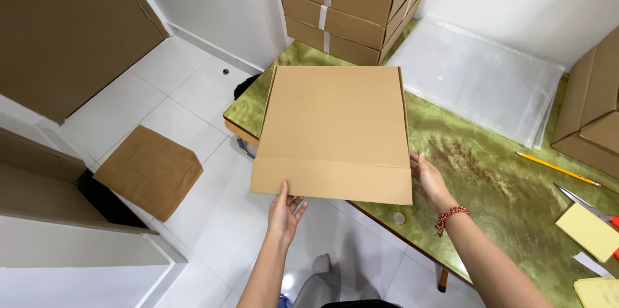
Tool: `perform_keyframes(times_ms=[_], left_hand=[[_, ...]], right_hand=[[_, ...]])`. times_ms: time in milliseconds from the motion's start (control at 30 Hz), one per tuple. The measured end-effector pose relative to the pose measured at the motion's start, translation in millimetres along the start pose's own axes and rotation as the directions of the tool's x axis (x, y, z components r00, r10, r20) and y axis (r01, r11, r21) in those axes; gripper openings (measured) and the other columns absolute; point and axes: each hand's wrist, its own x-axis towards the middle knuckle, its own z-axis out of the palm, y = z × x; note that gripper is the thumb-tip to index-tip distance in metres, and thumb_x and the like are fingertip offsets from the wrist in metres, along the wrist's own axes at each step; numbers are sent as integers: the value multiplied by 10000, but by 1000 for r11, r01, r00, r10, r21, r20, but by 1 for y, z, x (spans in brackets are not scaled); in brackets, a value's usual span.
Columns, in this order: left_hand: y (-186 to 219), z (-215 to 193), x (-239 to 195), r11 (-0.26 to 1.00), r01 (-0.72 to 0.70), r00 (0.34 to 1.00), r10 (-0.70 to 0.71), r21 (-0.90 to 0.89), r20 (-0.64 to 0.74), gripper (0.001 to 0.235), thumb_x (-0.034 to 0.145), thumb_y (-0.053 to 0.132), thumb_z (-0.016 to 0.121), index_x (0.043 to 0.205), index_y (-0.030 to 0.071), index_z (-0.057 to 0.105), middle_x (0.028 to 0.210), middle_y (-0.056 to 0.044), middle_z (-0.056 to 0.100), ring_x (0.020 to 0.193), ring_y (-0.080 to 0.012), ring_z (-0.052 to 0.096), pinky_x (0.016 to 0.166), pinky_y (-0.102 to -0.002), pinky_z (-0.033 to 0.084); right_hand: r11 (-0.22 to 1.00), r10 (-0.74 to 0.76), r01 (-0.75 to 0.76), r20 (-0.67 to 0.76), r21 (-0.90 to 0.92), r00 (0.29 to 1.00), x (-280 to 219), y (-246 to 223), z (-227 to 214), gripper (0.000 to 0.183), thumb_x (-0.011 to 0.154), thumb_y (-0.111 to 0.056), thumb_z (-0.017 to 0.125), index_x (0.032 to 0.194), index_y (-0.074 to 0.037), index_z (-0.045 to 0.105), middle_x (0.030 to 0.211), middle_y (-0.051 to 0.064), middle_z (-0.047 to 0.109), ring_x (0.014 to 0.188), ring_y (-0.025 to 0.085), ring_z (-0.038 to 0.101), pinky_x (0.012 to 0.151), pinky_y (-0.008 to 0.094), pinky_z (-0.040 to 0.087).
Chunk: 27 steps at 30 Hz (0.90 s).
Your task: Packing a garment into a box and organizing clothes on a rack
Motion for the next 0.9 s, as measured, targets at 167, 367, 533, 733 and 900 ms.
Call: perform_keyframes(times_ms=[167, 367, 533, 733, 900], left_hand=[[34, 39, -30, 991, -129, 991, 130, 35, -17, 376, 998, 446, 737, 1213, 163, 612, 1093, -12, 711, 976, -171, 691, 895, -356, 632], [99, 104, -30, 952, -306, 952, 306, -2, 24, 545, 972, 374, 761, 1353, 52, 542, 1257, -126, 659, 1117, -282, 658, 914, -482, 630], [182, 179, -36, 885, -466, 879, 464, -13, 111, 728, 911, 384, 832, 1384, -54, 493, 1329, -224, 592, 1196, -368, 630, 909, -582, 650], [247, 251, -13, 790, -613, 745, 569, 18, 348, 944, 935, 577, 743, 1512, -84, 394, 1491, -248, 487, 1413, -391, 520, 967, -553, 648], [260, 292, 86, 782, -623, 714, 550, 33, 433, 825, 868, 606, 595, 1504, 89, 504, 1529, -72, 579, 1406, -191, 567, 968, -398, 677]], right_hand=[[998, -50, 49, -33, -25, 998, 2, 9, -4, 582, 1126, -473, 465, 1562, -96, 547, 1540, 254, 556, 1410, 419, 526, 1056, 607, 493], [924, -383, 382, -29, -32, 923, 38, 20, -3, 471, 1026, -33, 586, 1495, 13, 593, 1435, 269, 615, 1330, 424, 561, 1113, 564, 459], [869, -416, 381, -46, -316, 908, 32, 1, 15, 544, 1046, -57, 583, 1584, -32, 507, 1506, 302, 569, 1458, 438, 469, 1212, 590, 402], [788, -306, 154, -161, -596, 938, 58, 22, 11, 562, 1013, -251, 633, 1566, -336, 574, 1405, 142, 714, 1332, 442, 616, 1148, 560, 500], [896, -163, 83, -147, -437, 976, 27, 6, 17, 619, 1049, -159, 527, 1638, -329, 439, 1605, 19, 566, 1410, 254, 601, 1217, 374, 456]])
